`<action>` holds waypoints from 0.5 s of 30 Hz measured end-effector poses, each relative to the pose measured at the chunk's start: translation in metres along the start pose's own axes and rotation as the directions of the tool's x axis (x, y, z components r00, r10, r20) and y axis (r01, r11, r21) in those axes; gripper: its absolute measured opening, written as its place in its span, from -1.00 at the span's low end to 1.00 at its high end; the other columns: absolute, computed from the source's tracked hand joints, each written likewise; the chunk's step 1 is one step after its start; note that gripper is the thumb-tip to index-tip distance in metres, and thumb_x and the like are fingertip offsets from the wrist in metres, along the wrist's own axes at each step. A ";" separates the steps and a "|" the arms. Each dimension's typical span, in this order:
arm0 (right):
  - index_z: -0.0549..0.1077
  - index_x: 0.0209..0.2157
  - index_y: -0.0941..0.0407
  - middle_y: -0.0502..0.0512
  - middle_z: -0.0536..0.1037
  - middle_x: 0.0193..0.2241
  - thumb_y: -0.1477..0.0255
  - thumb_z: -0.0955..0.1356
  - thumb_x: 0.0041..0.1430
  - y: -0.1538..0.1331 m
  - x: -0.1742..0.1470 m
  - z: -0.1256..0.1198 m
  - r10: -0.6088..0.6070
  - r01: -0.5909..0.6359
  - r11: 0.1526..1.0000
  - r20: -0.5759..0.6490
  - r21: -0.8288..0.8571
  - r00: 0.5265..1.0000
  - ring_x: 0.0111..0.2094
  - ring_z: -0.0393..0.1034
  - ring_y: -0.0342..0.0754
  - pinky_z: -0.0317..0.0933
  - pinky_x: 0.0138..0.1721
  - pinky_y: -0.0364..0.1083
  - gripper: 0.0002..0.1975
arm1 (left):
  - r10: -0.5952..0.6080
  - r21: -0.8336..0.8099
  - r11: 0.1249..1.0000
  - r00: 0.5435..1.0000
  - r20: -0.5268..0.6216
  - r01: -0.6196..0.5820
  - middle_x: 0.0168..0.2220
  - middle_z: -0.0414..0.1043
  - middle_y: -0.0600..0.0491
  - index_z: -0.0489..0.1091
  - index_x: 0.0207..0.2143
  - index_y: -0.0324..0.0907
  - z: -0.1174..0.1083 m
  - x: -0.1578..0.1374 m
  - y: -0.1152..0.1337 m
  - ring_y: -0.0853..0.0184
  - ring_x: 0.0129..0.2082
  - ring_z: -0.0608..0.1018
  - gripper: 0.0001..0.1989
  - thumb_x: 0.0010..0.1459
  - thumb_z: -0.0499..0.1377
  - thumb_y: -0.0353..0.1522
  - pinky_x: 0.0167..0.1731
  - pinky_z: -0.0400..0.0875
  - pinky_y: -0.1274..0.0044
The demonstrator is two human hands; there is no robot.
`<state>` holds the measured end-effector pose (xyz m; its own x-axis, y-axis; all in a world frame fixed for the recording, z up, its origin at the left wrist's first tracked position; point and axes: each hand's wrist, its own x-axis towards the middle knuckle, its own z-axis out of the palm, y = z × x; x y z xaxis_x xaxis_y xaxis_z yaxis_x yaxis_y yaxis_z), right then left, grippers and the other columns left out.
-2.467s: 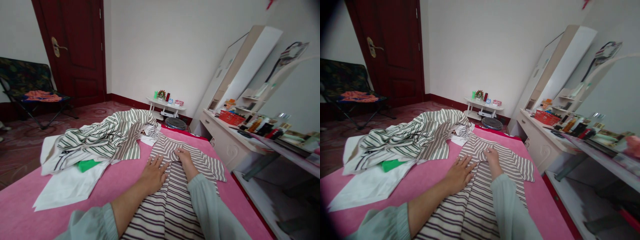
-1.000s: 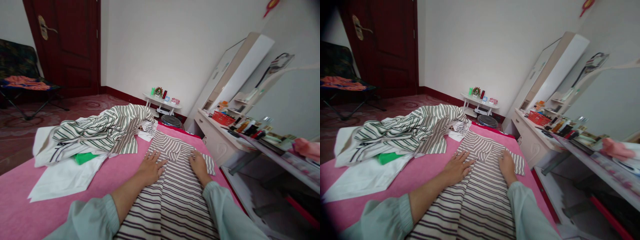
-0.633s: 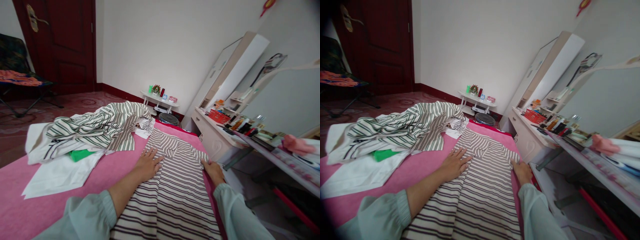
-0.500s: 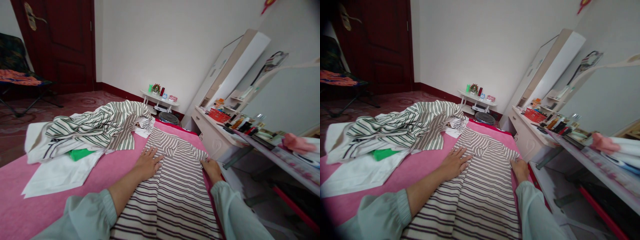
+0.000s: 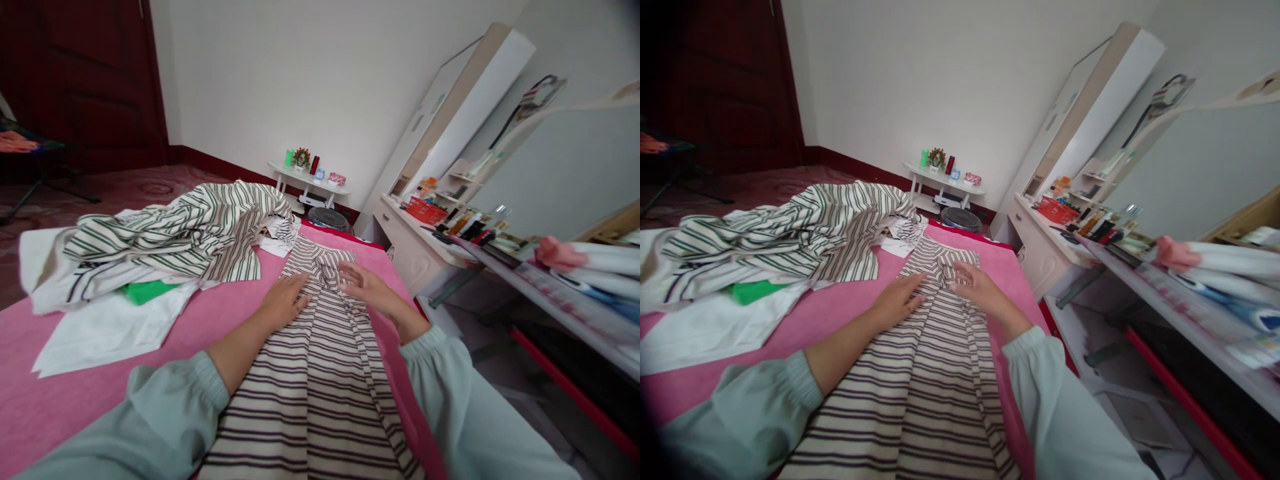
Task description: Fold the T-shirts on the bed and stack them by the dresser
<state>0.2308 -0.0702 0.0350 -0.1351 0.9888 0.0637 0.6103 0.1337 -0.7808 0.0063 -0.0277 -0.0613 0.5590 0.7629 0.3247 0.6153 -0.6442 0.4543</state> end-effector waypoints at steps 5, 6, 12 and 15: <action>0.43 -0.27 0.14 0.09 0.54 -0.35 0.25 0.37 0.00 -0.010 -0.103 0.001 0.180 -0.181 0.914 -0.037 -0.363 0.983 -0.34 0.41 -0.05 0.25 -0.28 -0.09 -0.71 | 0.054 -0.029 0.998 0.998 -0.029 -0.054 0.18 0.26 -0.06 0.13 0.23 -0.19 -0.004 -0.002 0.000 0.19 0.16 0.29 -0.48 0.23 0.02 -0.27 0.17 0.13 0.34; 0.41 -0.36 0.12 0.02 0.51 -0.46 0.25 0.38 -0.01 -0.010 -0.125 0.002 0.230 -0.231 0.860 -0.059 -0.454 0.971 -0.42 0.38 -0.07 0.21 -0.35 -0.11 -0.76 | 0.061 -0.037 0.997 0.998 -0.032 -0.063 0.17 0.28 -0.05 0.15 0.22 -0.18 -0.004 -0.002 0.000 0.20 0.15 0.30 -0.49 0.22 0.03 -0.29 0.16 0.13 0.34; 0.32 -0.46 0.02 -0.08 0.47 -0.54 0.29 0.42 -0.12 -0.006 -0.231 0.027 0.448 -0.445 0.699 -0.143 -0.560 0.883 -0.50 0.34 -0.09 0.06 -0.47 -0.15 -0.79 | 0.085 -0.071 0.994 0.996 -0.020 -0.086 0.13 0.32 -0.01 0.19 0.20 -0.10 -0.004 -0.003 0.003 0.21 0.13 0.32 -0.49 0.17 0.07 -0.38 0.15 0.15 0.33; 0.34 -0.43 -0.01 -0.04 0.50 -0.49 0.28 0.39 -0.08 0.003 -0.261 0.035 0.496 -0.514 0.700 -0.180 -0.496 0.850 -0.47 0.37 -0.04 0.10 -0.46 -0.14 -0.83 | 0.140 -0.065 0.988 0.990 -0.019 -0.141 0.12 0.32 0.00 0.16 0.21 -0.07 -0.002 -0.005 0.005 0.23 0.11 0.33 -0.48 0.18 0.06 -0.39 0.14 0.17 0.37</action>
<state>0.2404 -0.3304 -0.0058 0.3286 0.9183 -0.2207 0.8837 -0.3814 -0.2712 0.0053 -0.0342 -0.0591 0.6287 0.6665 0.4007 0.4929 -0.7401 0.4575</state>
